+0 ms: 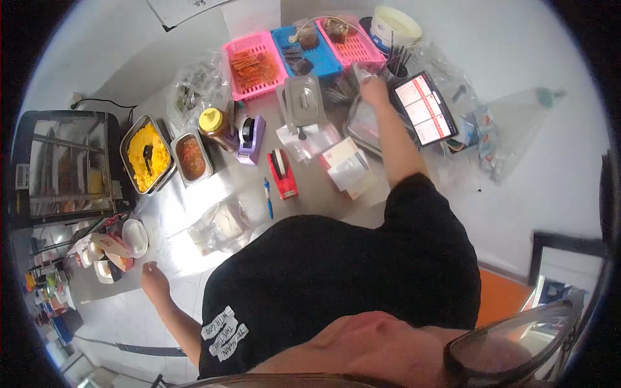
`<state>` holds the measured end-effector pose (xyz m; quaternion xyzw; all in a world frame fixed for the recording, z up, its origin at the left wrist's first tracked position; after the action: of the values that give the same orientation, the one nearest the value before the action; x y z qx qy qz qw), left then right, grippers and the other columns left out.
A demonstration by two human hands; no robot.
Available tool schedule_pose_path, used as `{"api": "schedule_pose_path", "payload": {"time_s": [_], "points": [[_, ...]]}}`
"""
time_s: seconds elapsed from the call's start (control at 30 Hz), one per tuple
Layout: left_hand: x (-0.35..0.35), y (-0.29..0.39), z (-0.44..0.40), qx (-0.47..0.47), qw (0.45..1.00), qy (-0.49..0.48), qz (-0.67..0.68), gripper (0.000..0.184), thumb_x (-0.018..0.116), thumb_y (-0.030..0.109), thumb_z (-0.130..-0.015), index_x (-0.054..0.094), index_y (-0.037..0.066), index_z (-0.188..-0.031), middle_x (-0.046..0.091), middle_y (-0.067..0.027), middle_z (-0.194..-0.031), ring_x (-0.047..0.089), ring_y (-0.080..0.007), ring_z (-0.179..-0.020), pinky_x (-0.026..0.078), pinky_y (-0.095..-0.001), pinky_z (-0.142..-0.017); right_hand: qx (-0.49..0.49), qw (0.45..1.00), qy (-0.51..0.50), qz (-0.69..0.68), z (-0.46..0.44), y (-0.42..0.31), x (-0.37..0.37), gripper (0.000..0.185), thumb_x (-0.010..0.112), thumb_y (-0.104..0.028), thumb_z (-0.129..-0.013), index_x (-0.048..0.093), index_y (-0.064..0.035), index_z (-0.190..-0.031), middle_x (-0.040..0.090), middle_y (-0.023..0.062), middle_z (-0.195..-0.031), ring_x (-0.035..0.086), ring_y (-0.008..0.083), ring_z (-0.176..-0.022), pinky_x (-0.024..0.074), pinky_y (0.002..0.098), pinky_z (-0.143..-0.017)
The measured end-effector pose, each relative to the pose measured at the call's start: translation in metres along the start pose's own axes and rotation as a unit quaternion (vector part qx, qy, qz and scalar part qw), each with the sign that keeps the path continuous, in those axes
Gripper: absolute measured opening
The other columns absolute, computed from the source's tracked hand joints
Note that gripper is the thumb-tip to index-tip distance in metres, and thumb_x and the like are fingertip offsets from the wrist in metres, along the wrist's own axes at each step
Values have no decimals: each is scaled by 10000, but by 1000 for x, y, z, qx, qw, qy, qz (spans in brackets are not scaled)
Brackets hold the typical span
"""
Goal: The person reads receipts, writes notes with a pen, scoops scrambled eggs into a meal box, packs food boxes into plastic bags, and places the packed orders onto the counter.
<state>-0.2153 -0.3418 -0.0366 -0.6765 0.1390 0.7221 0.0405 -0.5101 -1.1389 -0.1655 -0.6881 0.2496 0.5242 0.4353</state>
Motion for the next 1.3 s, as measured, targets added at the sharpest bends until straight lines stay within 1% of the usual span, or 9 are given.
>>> {"api": "schedule_pose_path", "payload": {"time_s": [0.17, 0.37, 0.57, 0.9, 1.03, 1.1, 1.13, 1.2, 1.3], "points": [[3, -4, 7, -5, 1000, 9, 9, 269, 471, 183, -951, 646, -17, -986, 669, -239, -958, 637, -415, -913, 497, -443, -779, -70, 975, -79, 197, -63, 26, 30, 281, 597, -272, -803, 725, -96, -981, 682, 205, -956, 664, 366, -898, 519, 435, -806], [6, -6, 16, -12, 999, 18, 49, 259, 496, 200, -954, 654, -2, -985, 679, -211, -909, 653, -346, -828, 497, -402, -737, -122, 977, -114, 132, -98, 46, 70, 314, 678, -347, -762, 721, -77, -917, 686, 191, -926, 662, 348, -897, 513, 429, -801], [9, 0, 19, -63, 993, -14, 95, 277, 505, 224, -962, 656, -6, -998, 679, -191, -896, 647, -299, -804, 491, -372, -730, -80, 996, 48, -15, -80, 69, 34, 201, 667, -247, -757, 713, -57, -800, 677, 187, -875, 653, 362, -839, 511, 448, -770], [-8, 13, 12, 37, 999, 25, 12, 277, 500, 187, -948, 644, -29, -1044, 653, -234, -957, 614, -402, -907, 479, -438, -802, -41, 973, 220, -57, -53, 62, -64, 165, 619, -194, -793, 672, -39, -808, 666, 179, -805, 650, 361, -798, 511, 429, -741], [-24, 12, 15, 73, 996, 46, -14, 284, 501, 179, -950, 634, -33, -1085, 642, -260, -967, 610, -415, -929, 482, -441, -810, -55, 938, 320, -120, 12, -24, -141, 110, 619, -138, -816, 626, -31, -842, 639, 140, -788, 617, 278, -765, 502, 390, -723], [-25, -3, 14, 18, 990, 45, 133, 270, 537, 134, -954, 614, -9, -1171, 649, -179, -812, 628, -253, -727, 495, -359, -681, -72, 872, 366, -316, 65, -91, -163, 44, 576, -74, -868, 591, -34, -856, 615, 102, -809, 592, 204, -751, 496, 353, -700], [-12, -18, 12, 6, 970, 20, 241, 285, 553, 135, -956, 601, 21, -1213, 571, -70, -694, 525, -118, -634, 456, -288, -598, -41, 818, 317, -479, 102, -138, -158, 48, 547, -72, -908, 571, -34, -889, 613, 99, -866, 590, 195, -789, 487, 340, -721], [-9, -9, 15, 5, 906, -68, 418, 361, 550, 120, -960, 535, 80, -1318, 499, 11, -704, 482, -68, -674, 447, -242, -620, -161, 761, 209, -593, 173, -251, -143, 75, 500, -77, -952, 540, -31, -909, 588, 104, -975, 577, 184, -835, 482, 338, -775], [-17, 2, 27, 29, 805, -173, 567, 411, 551, 85, -944, 500, 83, -1353, 529, -8, -868, 529, -89, -778, 485, -247, -724, -413, 788, -95, -447, 329, -422, -78, 104, 539, -93, -900, 565, -24, -973, 591, 132, -980, 581, 282, -912, 456, 388, -846]]}}
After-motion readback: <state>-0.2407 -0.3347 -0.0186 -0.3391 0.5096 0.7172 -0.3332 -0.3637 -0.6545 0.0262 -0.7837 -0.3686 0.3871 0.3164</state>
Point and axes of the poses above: each hand's wrist, its own z-axis away from the middle knuckle, its own x-axis out of the palm, y = z × x, the point moved 9 cm from there along -z, towards the middle knuckle
